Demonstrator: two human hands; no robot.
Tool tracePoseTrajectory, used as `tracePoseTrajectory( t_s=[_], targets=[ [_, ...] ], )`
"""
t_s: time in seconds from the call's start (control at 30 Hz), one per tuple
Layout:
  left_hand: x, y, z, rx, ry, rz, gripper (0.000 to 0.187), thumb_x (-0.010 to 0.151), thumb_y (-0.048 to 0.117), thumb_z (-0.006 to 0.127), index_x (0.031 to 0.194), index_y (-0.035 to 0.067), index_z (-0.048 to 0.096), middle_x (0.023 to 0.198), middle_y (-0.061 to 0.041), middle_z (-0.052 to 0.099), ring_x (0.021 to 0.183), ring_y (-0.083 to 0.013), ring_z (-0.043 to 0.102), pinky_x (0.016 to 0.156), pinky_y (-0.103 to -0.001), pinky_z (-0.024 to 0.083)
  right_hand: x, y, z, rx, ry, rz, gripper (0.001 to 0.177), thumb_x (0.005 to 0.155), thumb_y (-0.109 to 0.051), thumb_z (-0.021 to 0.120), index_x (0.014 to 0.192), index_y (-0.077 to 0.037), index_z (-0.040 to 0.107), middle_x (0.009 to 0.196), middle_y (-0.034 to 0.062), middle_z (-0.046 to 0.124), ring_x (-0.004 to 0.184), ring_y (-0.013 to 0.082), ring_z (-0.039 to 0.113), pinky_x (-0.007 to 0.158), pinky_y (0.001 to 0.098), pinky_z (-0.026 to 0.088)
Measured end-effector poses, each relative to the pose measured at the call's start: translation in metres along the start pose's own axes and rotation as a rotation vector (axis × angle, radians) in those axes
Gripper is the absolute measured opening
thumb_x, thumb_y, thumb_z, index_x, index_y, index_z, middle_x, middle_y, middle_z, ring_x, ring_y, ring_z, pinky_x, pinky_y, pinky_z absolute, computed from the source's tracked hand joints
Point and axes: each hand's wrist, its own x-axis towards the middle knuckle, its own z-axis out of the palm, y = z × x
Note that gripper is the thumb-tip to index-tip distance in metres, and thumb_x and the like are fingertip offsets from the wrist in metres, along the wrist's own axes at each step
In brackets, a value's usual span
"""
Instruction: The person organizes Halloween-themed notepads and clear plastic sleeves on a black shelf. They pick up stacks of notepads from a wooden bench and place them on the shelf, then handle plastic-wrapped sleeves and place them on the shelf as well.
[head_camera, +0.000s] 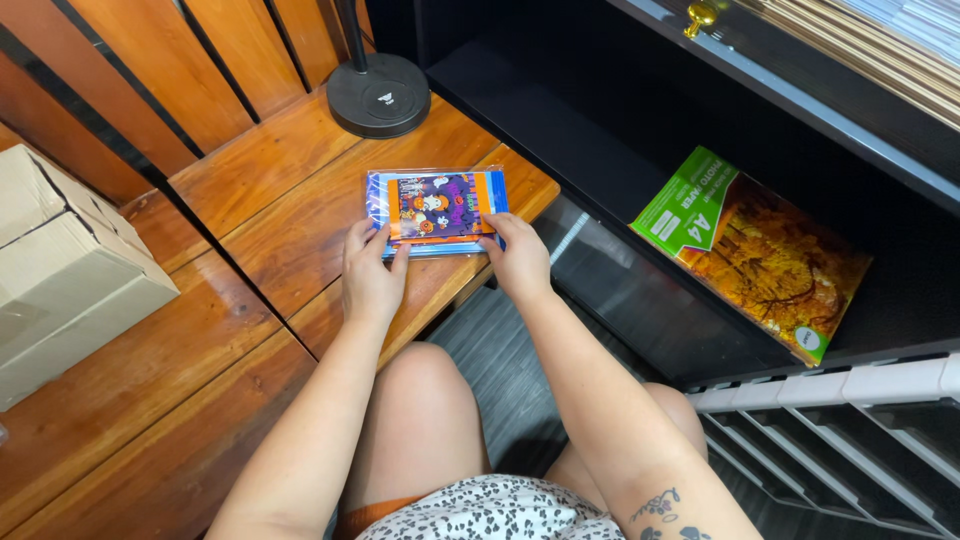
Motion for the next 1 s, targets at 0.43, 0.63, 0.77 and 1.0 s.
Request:
tracePoseTrajectory(
  t_s=[0.43,0.63,0.77,1.0],
  targets=[
    [0.002,0.009,-0.008,-0.005,-0.018,-0.021,0.042,0.089,0.024,0.083,0.124,0.003,0.074,0.131,-0.012,0.061,0.124,-0.028,0.066,0.106,-0.039,0.053,0.0,0.004,0.004,-0.03,0.013,-0.019,0.036,0.096,-0.027,0.075,0.132,-0.024,0.071,0.13,0.0006,0.07,0.127,0.0258,0.064,0.105,0.0396,0.053],
    [0.003,0.013,-0.013,0.001,-0.033,-0.043,0.043,0.088,0.026,0.083,0.125,0.005,0.074,0.13,-0.011,0.062,0.124,-0.0285,0.066,0.105,-0.04,0.054,-0.001,0.0,0.001,-0.02,0.012,-0.02,0.036,0.096,-0.027,0.075,0.131,-0.024,0.071,0.129,0.0001,0.07,0.126,0.0251,0.065,0.104,0.0391,0.053],
    [0.002,0.016,-0.015,-0.007,-0.032,-0.041,0.041,0.091,0.025,0.082,0.124,0.003,0.074,0.128,-0.012,0.063,0.123,-0.0311,0.065,0.103,-0.041,0.054,-0.002,-0.006,-0.004,0.045,0.032,0.002,0.035,0.093,-0.02,0.078,0.128,-0.022,0.073,0.127,0.0009,0.071,0.122,0.0267,0.067,0.102,0.0398,0.055],
    [0.002,0.015,-0.015,-0.004,-0.019,-0.044,0.039,0.092,0.026,0.082,0.123,0.004,0.075,0.127,-0.011,0.064,0.122,-0.031,0.066,0.102,-0.041,0.055,-0.005,-0.015,-0.01,0.126,0.053,0.059,0.034,0.091,-0.018,0.08,0.124,-0.022,0.075,0.123,0.0006,0.072,0.12,0.0277,0.069,0.1,0.0385,0.057]
  ],
)
